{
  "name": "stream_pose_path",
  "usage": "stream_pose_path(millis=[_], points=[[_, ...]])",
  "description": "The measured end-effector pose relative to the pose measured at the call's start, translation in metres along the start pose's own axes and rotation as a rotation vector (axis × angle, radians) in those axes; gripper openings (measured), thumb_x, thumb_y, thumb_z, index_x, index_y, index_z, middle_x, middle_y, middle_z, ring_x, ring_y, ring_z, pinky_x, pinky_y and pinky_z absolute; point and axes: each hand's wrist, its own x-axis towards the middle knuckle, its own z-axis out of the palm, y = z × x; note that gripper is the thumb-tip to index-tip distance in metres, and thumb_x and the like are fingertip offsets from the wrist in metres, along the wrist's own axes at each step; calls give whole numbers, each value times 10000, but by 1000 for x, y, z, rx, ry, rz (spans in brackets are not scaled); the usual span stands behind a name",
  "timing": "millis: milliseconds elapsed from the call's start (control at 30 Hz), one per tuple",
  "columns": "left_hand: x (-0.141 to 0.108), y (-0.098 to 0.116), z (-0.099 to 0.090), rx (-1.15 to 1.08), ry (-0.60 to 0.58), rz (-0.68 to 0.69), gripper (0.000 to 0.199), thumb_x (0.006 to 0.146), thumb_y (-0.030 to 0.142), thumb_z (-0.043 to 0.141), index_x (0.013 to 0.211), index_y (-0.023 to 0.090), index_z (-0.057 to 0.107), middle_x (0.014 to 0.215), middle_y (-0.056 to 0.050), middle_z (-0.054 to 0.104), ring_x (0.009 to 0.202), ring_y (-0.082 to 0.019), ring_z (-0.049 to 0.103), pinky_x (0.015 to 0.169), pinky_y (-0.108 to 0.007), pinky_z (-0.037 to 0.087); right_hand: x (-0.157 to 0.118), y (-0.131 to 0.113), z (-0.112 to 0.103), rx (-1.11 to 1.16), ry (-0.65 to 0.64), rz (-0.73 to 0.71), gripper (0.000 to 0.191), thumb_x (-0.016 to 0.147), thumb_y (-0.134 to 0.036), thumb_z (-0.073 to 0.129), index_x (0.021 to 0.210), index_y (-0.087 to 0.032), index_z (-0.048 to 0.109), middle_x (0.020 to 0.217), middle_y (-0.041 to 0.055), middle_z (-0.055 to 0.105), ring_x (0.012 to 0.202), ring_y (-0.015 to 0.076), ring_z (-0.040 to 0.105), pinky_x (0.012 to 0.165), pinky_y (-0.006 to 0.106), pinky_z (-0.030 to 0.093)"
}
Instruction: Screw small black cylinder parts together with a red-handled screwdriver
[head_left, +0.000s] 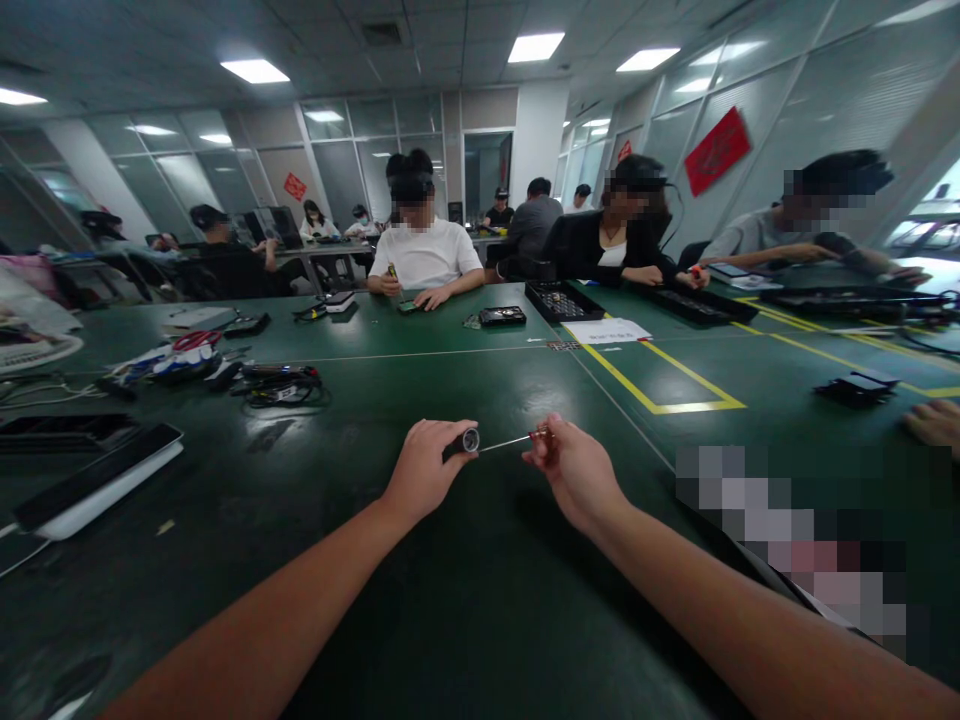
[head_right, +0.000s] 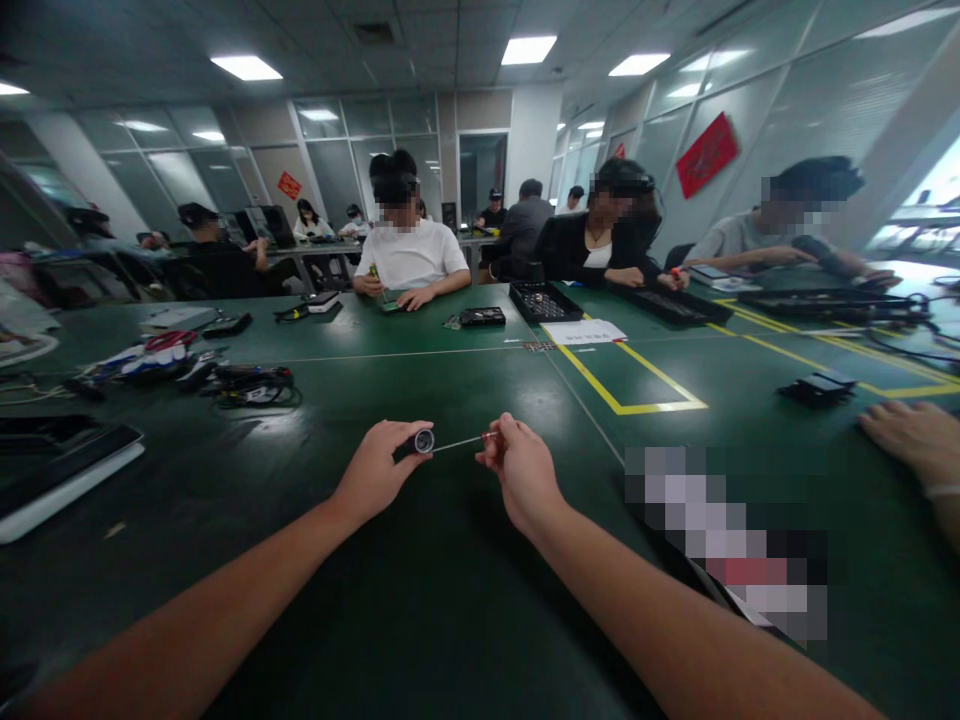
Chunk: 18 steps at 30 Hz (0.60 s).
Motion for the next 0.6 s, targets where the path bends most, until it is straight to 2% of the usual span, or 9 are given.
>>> stream_pose_path(millis=[100,267,600], points=[[0,-1,0,-5,2,-33,352,887,223,706,1227,284,637,1159,-13,694,1066,-237,602,988,-453,428,2,2,0,-23,51,-82,247,817,-448,675,787,-209,620,638,-31,567,567,134,501,653,324,493],[0,1,1,-10,-10,-14,356,885,227,711,1229,283,641,1165,-11,697,1074,-233,602,997,-450,419,-1,2,0,-169,21,-232,287,859,-504,627,872,-218,625,761,-1,638,654,160,575,634,315,468],[-1,2,0,6,-26,-8,345,897,235,687,1235,295,651,1183,-22,697,1126,-241,598,1039,-473,381,-11,-9,1,-502,-67,-452,260,985,-444,467,930,-218,582,736,1,613,692,171,574,681,320,458]])
